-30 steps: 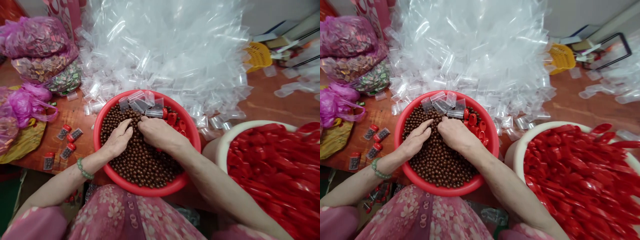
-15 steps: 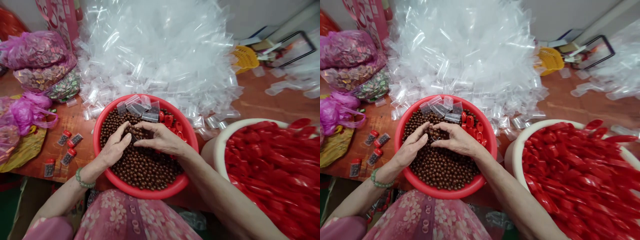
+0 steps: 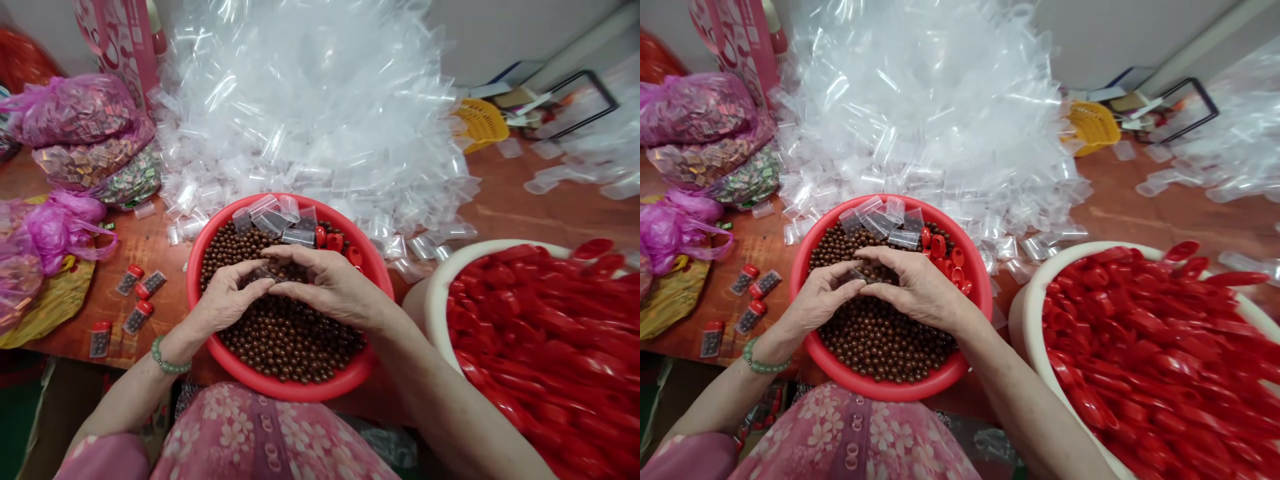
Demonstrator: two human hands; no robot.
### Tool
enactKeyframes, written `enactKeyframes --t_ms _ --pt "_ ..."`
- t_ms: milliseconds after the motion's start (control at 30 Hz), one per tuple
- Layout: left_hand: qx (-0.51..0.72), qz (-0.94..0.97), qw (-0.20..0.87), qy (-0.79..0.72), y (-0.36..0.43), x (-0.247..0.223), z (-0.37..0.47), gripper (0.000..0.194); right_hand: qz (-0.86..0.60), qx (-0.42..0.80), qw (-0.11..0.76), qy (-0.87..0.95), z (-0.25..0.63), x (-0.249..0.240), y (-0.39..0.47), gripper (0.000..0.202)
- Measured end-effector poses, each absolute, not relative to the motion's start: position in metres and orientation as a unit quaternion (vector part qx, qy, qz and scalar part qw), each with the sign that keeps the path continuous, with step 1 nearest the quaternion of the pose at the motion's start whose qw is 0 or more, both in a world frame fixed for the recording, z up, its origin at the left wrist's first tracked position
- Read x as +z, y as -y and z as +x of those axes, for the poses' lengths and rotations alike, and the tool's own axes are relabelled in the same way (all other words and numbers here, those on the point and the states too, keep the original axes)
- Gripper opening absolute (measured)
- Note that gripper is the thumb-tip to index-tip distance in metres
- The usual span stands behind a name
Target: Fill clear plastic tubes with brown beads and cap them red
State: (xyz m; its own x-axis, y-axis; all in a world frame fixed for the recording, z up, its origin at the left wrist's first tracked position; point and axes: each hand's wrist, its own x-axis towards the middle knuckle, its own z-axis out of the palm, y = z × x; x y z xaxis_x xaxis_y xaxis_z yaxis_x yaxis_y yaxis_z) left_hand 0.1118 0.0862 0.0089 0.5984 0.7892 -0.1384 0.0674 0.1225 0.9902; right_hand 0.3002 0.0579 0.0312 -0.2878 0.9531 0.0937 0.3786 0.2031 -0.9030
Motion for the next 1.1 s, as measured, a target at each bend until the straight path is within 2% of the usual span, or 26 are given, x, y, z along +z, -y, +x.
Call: enactKeyframes --t_ms 167,333,500,733,967,1100 --pt "0.273 0.569 0.684 -0.367 -0.086 0.011 0.108 0.035 -0.456 0.351 0.359 0.735 0.298 0.033 -0.056 0.023" --pt "0.305 0.511 0.713 -0.372 -0.087 0.01 0.106 0.032 -0.477 0.323 0.375 0.726 0.294 0.029 -0.047 0.026" --pt "0.365 0.536 0.649 -0.397 -0.078 0.015 0.104 0.023 -0.518 0.296 0.322 0.735 0.295 0.025 -0.029 0.037" --pt "0.354 0.583 0.625 -0.379 -0.065 0.023 0.105 0.019 -0.63 0.176 0.286 0.7 0.341 0.017 -0.007 0.025" --pt "0.34 0.612 0.618 -0.358 -0.069 0.023 0.107 0.02 -0.616 0.184 0.188 0.743 0.348 0.017 0.0 0.022" --pt "0.331 0.568 0.676 -0.334 -0.068 0.02 0.112 0.023 -0.613 0.141 0.093 0.772 0.334 0.011 -0.012 0.032"
